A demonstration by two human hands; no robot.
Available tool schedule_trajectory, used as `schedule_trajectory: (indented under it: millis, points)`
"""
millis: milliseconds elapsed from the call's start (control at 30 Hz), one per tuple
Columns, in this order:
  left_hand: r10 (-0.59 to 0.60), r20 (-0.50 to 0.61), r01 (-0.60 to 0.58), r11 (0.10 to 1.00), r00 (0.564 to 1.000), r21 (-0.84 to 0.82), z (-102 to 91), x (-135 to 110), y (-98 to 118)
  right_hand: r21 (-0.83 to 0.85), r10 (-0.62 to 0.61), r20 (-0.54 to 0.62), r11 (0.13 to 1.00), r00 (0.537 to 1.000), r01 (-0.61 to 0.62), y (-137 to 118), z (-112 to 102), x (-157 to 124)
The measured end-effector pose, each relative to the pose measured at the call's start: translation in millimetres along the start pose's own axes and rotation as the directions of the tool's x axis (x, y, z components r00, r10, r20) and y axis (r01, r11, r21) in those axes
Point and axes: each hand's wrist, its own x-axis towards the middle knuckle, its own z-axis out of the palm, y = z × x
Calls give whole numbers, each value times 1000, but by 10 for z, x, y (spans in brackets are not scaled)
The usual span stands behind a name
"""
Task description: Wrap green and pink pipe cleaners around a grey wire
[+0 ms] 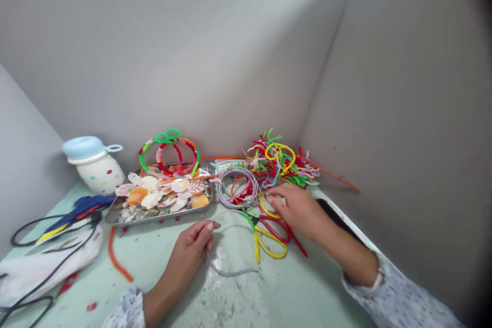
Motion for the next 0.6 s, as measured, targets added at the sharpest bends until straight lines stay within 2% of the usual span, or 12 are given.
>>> schedule_trajectory:
  millis: [100, 167, 300, 433, 600]
  points:
    - [19, 4, -19, 998, 1000, 53, -9, -6, -26, -358, 38, -4, 933, 999, -37, 433, -231, 242]
    - [43, 4, -44, 995, 999, 93, -15, -23, -33, -460, 45, 10, 887, 999, -36, 654, -301, 388]
    - [82, -5, -80, 987, 997, 142, -19, -53, -20, -474, 6, 42, 880, 999, 15, 858, -226, 630]
    - [75, -9, -73, 988, 997, 137, -12, -59, -3, -452, -27, 113, 889, 993, 76, 903, -56, 792]
    - [77, 1, -77, 989, 997, 125, -17, -55, -28, -426, -69, 104, 898, 992, 107, 933, 15, 851]
